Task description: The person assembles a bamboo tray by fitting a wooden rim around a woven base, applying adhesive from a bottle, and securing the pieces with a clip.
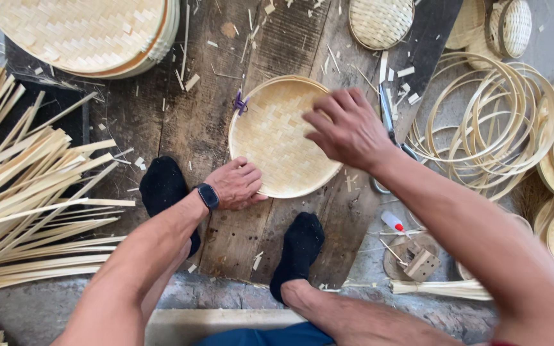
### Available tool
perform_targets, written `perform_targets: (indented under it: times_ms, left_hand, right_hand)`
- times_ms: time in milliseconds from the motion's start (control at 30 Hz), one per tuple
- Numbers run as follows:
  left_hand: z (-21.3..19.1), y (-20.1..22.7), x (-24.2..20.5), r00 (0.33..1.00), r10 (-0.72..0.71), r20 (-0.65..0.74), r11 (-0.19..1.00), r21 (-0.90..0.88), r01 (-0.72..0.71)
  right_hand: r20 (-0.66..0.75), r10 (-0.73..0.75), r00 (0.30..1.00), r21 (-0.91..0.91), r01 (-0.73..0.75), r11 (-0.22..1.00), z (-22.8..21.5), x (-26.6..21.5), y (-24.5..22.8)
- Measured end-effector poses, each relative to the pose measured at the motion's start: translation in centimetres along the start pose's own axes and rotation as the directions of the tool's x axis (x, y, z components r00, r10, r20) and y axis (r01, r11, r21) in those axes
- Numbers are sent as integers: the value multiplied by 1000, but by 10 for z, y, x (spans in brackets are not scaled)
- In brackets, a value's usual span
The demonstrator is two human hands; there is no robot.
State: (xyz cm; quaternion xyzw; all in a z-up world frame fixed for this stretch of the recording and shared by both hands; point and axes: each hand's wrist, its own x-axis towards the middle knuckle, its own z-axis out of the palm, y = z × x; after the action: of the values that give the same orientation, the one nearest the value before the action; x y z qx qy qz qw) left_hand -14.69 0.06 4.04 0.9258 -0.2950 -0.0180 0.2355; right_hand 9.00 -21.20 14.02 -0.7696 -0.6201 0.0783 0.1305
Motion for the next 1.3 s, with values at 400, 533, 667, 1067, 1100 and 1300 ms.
perform_targets:
  times_ms: [400,533,667,1067,1100,1300]
  left_hand:
    - [10,-17,2,998,43,51,995,-95,-38]
    - [3,-11,9,999,1,-50,999,-47,-4]
    - [-3,-9,6,1000,-13,-24,999,-33,12]
    - [-7,-4,13,999,-33,40,999,-9,34]
    - [-6,1,11,998,-47,32,999,-19,48]
    - [2,6,7,996,-76,36,997,-11,76]
  right_hand:
    - [-375,306,875,220,-237,946,130,78,40]
    - [-375,341,862,245,-262,933,115,64,39]
    - [-479,521,706,195,-494,848,111,30,28]
    - [-413,600,685,212,-569,795,107,-8,29]
    - [-293,745,599,421,-619,663,100,-18,22]
    - [495,829,259,647,-747,-154,66,-51,39]
